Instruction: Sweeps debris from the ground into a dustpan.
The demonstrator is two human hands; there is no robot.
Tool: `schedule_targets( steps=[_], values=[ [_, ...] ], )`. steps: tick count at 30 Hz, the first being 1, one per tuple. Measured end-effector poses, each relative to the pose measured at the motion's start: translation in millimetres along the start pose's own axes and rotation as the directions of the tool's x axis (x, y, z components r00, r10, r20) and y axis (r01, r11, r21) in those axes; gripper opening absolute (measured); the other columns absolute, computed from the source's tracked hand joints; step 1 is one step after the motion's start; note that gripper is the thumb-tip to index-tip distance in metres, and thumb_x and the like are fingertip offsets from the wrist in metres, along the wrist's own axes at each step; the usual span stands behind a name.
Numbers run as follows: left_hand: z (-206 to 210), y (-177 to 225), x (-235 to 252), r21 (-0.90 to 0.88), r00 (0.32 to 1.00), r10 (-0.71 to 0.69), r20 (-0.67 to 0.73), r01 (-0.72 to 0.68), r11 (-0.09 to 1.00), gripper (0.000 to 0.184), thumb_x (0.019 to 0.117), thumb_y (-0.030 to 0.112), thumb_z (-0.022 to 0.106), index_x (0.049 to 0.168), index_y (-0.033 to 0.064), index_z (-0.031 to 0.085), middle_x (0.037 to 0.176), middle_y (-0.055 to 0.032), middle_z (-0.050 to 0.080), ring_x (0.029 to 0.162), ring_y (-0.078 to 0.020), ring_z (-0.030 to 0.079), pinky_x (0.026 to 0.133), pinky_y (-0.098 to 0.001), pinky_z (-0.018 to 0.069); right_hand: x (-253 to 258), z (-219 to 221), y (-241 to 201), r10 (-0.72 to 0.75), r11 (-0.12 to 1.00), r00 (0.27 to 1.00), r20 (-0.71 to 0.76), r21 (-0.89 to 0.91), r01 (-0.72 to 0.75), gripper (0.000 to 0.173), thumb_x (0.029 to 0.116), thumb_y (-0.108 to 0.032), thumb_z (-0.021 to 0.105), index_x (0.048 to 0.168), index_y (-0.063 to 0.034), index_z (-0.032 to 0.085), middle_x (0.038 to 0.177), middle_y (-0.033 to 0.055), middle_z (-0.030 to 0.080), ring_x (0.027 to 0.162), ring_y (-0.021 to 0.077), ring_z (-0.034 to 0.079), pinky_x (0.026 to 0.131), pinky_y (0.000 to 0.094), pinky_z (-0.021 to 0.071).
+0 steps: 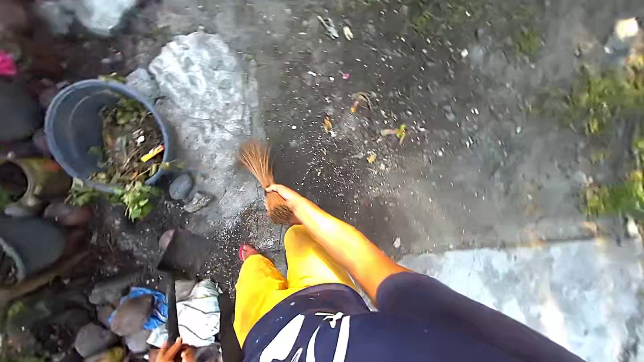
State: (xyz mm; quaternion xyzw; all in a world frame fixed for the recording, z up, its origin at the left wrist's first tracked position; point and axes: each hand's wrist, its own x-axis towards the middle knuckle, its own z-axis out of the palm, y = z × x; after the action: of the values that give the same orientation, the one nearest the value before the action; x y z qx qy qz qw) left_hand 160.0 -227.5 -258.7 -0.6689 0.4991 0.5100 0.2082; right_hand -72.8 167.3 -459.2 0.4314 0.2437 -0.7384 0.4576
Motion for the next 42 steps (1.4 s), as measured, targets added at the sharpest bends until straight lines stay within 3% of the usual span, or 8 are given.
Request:
schedule_targets(
  steps=[3, 5, 8, 12, 19, 25, 31, 42],
  values=[
    [67, 64, 22, 0.151, 0.988, 0.114, 0.103, -0.128, 0.980, 0.011, 0.1102, 0.023, 0.040, 0.120, 0.0204, 0.044, 0.065, 0.0042, 0.052, 0.045, -0.0042, 0.051, 0.040, -0.0190, 0.0456, -114, -99, 34, -0.044, 0.959, 0.986, -0.162, -0.284, -0.003, 0.022, 0.0996, -0.023, 0.056, 0.118, -0.0116, 0.056, 0.081, 0.0027, 0.059, 0.067, 0.0119, 0.060, 0.063, 0.0315, 0.0550],
    [127, 101, 24, 0.218, 0.967, 0.173, 0.186, -0.212, 0.953, 0.017, 0.1106, 0.024, 0.038, 0.127, 0.0217, 0.043, 0.067, 0.0034, 0.052, 0.045, -0.0042, 0.050, 0.040, -0.0186, 0.0444, -173, -179, 88, -0.071, 0.938, 0.948, -0.311, -0.343, -0.042, 0.060, 0.0922, -0.012, 0.068, 0.147, -0.0132, 0.044, 0.103, 0.0126, 0.064, 0.082, 0.0215, 0.065, 0.075, 0.0415, 0.0578],
    [217, 143, 21, 0.361, 0.927, 0.202, 0.315, -0.314, 0.878, 0.036, 0.1116, 0.022, 0.036, 0.147, 0.0233, 0.032, 0.074, 0.0012, 0.051, 0.047, -0.0044, 0.049, 0.041, -0.0178, 0.0435, -229, -245, 209, -0.035, 0.990, 0.886, -0.463, -0.139, -0.033, 0.085, 0.0816, 0.001, 0.071, 0.153, -0.0139, 0.028, 0.100, 0.0174, 0.066, 0.075, 0.0274, 0.068, 0.068, 0.0452, 0.0599],
    [343, 174, 23, 0.594, 0.852, 0.190, 0.488, -0.484, 0.643, 0.041, 0.1110, 0.020, 0.039, 0.151, 0.0181, 0.029, 0.080, -0.0014, 0.049, 0.051, -0.0071, 0.048, 0.045, -0.0216, 0.0443, -225, -245, 296, 0.103, 0.944, 0.674, -0.731, 0.285, 0.165, 0.062, 0.0961, -0.013, 0.065, 0.148, -0.0067, 0.032, 0.096, 0.0165, 0.062, 0.073, 0.0249, 0.066, 0.067, 0.0425, 0.0593],
    [544, 171, 35, 0.777, 0.818, 0.031, 0.574, -0.557, 0.294, 0.033, 0.1106, 0.019, 0.039, 0.143, 0.0169, 0.037, 0.081, -0.0027, 0.046, 0.050, -0.0081, 0.044, 0.044, -0.0226, 0.0423, -89, -264, 237, 0.020, 0.565, 0.664, -0.748, 0.556, 0.609, 0.033, 0.1057, -0.034, 0.046, 0.117, -0.0042, 0.056, 0.084, 0.0079, 0.065, 0.068, 0.0174, 0.065, 0.063, 0.0367, 0.0574],
    [636, 137, 26, 0.821, 0.828, 0.047, 0.558, -0.560, 0.109, 0.026, 0.1062, 0.022, 0.048, 0.130, 0.0108, 0.049, 0.087, -0.0063, 0.050, 0.059, -0.0121, 0.048, 0.052, -0.0250, 0.0450, -54, -148, 173, -0.084, 0.841, 0.834, -0.545, 0.410, 0.353, 0.045, 0.0968, -0.021, 0.065, 0.135, -0.0020, 0.052, 0.101, 0.0154, 0.065, 0.082, 0.0229, 0.066, 0.076, 0.0417, 0.0580],
    [670, 123, -6, 0.806, 0.806, -0.028, 0.591, -0.591, 0.020, 0.046, 0.0998, 0.009, 0.052, 0.145, 0.0074, 0.043, 0.133, -0.0212, 0.053, 0.104, -0.0297, 0.065, 0.081, -0.0411, 0.0598, -85, -70, 251, -0.172, 0.571, 0.811, -0.559, 0.614, 0.544, 0.048, 0.0947, -0.006, 0.059, 0.137, -0.0070, 0.037, 0.083, 0.0131, 0.064, 0.067, 0.0252, 0.069, 0.064, 0.0423, 0.0624],
    [677, 100, -16, 0.814, 0.814, -0.003, 0.581, -0.581, -0.032, 0.047, 0.0995, 0.005, 0.052, 0.145, 0.0080, 0.042, 0.132, -0.0196, 0.053, 0.101, -0.0262, 0.065, 0.078, -0.0358, 0.0595, -10, -23, 107, -0.279, 0.624, 0.843, -0.461, 0.580, 0.523, 0.044, 0.0922, -0.007, 0.067, 0.132, -0.0011, 0.047, 0.084, 0.0127, 0.064, 0.067, 0.0215, 0.066, 0.066, 0.0382, 0.0604]
  ],
)
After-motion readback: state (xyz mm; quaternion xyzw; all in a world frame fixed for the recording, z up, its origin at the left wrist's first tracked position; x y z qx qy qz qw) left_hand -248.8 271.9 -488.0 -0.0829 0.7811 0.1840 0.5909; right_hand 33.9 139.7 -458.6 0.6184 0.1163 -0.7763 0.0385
